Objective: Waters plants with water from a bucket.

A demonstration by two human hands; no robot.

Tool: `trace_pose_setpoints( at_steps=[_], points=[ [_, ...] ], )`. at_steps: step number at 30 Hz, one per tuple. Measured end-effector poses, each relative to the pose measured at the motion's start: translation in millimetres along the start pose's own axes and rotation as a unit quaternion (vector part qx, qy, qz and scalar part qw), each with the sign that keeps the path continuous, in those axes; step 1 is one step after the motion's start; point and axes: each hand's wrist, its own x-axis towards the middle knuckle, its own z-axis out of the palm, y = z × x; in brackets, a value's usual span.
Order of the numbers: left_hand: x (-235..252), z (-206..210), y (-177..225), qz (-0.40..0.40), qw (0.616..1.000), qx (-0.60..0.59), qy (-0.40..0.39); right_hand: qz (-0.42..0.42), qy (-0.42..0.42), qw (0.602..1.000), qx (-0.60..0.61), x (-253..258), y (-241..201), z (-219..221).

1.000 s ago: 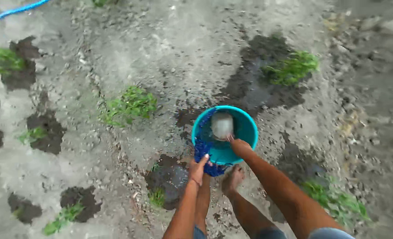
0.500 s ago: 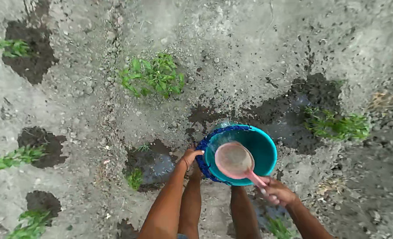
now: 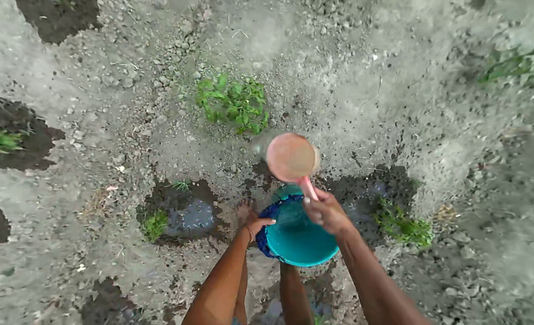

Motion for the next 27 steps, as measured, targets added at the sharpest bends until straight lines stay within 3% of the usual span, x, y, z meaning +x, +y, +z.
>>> trace_pose_setpoints(
  at_steps=[5, 10, 18, 27],
  points=[
    [-1.6, 1.7, -10.2, 0.022, 0.999, 0.027, -0.007, 0.007, 0.062, 0.998, -0.018, 84.9, -34.4, 18.1],
    [-15.5, 5.3, -2.0, 0.04, 0.999, -0.005, -0.03, 0.019, 0.121, 0.99, -0.076, 116.7, -50.9, 34.4],
    [-22.1, 19.5, 6.0, -0.022, 0.998, -0.05, -0.02, -0.005, 0.162, 0.957, -0.239, 119.0, -55.1, 37.3],
    [-32.0, 47.0, 17.2, -0.035, 0.997, -0.069, 0.019, -0.026, 0.168, 0.862, -0.478, 83.3, -82.9, 26.6]
  ],
)
